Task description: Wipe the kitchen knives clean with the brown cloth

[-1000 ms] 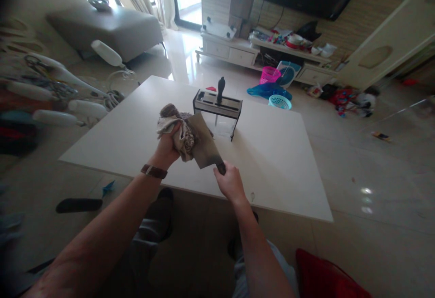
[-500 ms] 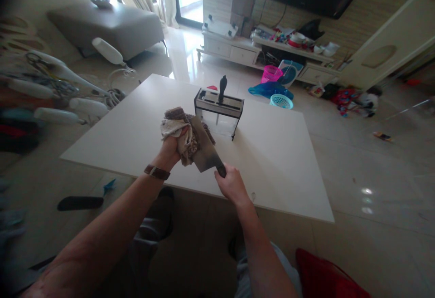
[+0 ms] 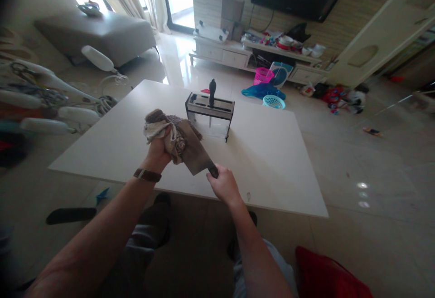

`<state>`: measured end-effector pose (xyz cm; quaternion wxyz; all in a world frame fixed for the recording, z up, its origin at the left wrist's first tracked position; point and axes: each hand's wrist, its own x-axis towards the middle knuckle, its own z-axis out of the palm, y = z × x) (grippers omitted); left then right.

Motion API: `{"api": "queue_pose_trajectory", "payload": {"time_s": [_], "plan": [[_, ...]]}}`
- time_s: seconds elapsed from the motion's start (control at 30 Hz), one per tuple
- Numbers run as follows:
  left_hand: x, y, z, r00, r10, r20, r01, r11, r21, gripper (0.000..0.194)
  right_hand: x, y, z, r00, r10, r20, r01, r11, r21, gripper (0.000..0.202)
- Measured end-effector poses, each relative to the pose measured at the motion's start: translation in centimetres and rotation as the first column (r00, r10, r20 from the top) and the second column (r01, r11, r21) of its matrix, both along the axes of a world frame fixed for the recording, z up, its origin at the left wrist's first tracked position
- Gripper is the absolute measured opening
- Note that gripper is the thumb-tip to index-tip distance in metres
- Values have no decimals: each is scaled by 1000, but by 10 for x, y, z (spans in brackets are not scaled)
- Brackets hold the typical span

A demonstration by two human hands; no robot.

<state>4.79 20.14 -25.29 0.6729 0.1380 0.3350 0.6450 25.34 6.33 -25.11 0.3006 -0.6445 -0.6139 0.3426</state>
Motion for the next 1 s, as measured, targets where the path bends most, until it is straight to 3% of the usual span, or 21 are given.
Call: {"api": "queue_pose_trajectory", "payload": {"time_s": [0.23,0.47,0.6,0.8,1.0], "plan": [[15,-13,7,989,-144,-14,144,989,-21,33,0,3,-3,967,-206,-153,200,978,-52,28],[54,-47,-3,931,-351,-103,350,936,-33,49,-6,7,-3,920,-313,-235,295,949,-109,29],[65,-55,-6,936,-318,-149,318,948,-24,57,-8,7,-6,923,-299,-242,288,954,-82,28],[56,-46,-1,964,-177,-200,185,982,25,71,-5,10,-4,952,-240,-192,239,971,-26,31],[37,-27,-2,987,-68,-146,72,997,20,60,-8,5,-4,972,-207,-114,208,978,-3,23]]}}
